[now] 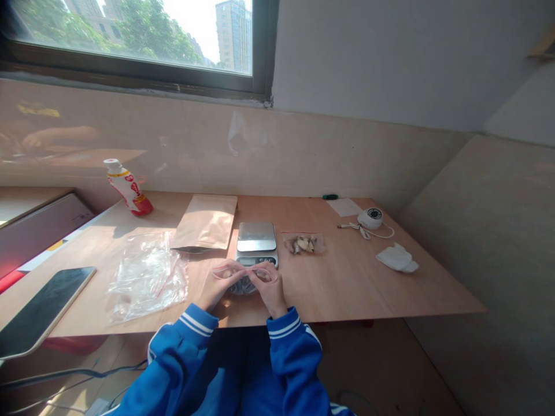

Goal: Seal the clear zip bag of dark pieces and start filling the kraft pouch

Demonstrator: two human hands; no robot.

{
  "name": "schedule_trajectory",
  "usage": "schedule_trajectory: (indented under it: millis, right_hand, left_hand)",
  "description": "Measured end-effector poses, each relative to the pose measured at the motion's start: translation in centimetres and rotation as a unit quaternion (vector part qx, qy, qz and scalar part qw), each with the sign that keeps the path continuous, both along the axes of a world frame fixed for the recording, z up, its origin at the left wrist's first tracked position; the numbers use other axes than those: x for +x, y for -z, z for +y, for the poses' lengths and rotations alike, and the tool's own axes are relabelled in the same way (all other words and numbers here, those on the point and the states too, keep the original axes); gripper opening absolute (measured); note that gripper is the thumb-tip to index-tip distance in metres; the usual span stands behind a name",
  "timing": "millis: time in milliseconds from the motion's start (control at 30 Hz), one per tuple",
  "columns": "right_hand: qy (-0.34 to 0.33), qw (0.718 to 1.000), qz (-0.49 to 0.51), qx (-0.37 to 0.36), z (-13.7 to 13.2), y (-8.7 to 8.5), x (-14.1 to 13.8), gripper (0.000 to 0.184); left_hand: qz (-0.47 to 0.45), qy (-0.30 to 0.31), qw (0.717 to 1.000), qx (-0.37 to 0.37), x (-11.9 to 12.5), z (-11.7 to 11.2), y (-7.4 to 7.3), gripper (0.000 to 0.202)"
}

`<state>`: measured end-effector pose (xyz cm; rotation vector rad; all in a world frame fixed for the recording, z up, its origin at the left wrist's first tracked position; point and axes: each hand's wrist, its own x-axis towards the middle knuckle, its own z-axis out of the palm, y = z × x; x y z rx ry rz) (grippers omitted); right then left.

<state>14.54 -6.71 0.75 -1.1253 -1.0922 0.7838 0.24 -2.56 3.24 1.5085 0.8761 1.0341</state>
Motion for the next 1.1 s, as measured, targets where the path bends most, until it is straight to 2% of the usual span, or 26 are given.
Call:
schedule_trajectory:
  millis: [233,400,467,567,667,933,1000,1100]
  right_hand:
    - [0.018,1.0,0.01,-0.014,0.0,0.3,-0.2,0.02]
    - [0.01,0.996,0.062,-0.056,-0.1,0.2,0.2,0.035]
    - [0.023,0.994,0.088,-0.059,-0.1,0.3,0.3,0.04]
    - [0.064,0.99,0.111,-0.05,0.0,0.4,0.4,0.042]
    - [0.09,0.986,0.131,-0.06,-0.1,0.6,0.6,0.048]
    - [0.121,0.987,0.071,-0.072,-0.3,0.6,0.7,0.052]
    - [0.129,0.986,0.072,-0.073,-0.4,0.4,0.7,0.053]
    - [0.133,0.987,0.052,-0.075,-0.6,0.0,1.4,0.054]
  left_hand:
    - [-0.012,-0.018,1.0,-0.012,0.1,0.0,0.3,0.027]
    - [-0.115,-0.044,0.981,-0.151,0.4,-0.4,0.9,0.05]
    - [-0.134,-0.05,0.973,-0.182,0.3,-0.4,1.4,0.061]
    - [-0.112,-0.074,0.975,-0.18,0.1,-0.2,1.9,0.071]
    - [-0.09,-0.096,0.98,-0.152,0.0,0.0,2.0,0.074]
    - [-0.079,-0.118,0.98,-0.138,-0.1,0.2,2.4,0.073]
    - [-0.076,-0.108,0.981,-0.142,-0.1,0.1,2.5,0.074]
    - [-0.067,-0.054,0.986,-0.143,-0.1,0.1,2.3,0.072]
